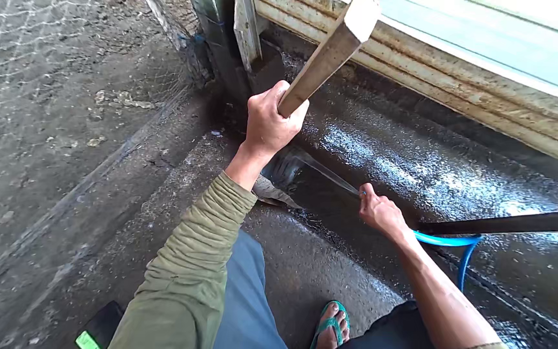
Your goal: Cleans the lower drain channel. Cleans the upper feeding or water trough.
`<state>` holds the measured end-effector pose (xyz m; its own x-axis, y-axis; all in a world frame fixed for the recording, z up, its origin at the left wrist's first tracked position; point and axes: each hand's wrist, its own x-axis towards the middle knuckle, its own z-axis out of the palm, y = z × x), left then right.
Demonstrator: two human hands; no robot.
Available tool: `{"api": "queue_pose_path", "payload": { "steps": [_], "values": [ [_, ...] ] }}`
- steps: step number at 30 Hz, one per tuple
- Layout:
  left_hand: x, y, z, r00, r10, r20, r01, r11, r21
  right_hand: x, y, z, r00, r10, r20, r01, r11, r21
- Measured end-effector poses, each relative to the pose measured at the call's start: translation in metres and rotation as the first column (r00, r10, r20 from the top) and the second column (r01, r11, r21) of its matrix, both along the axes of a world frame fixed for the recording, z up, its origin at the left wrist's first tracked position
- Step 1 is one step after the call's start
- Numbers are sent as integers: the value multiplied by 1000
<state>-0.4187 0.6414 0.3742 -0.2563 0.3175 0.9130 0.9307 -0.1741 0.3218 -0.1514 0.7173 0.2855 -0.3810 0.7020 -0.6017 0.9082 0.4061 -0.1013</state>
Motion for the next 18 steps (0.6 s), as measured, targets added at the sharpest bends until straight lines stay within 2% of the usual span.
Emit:
{"api": "queue_pose_path", "payload": {
  "steps": [18],
  "values": [
    [3, -2, 3, 999, -1, 46, 0, 1000, 18, 7, 2, 2, 993, 25, -114, -20, 999, 47]
  ]
}}
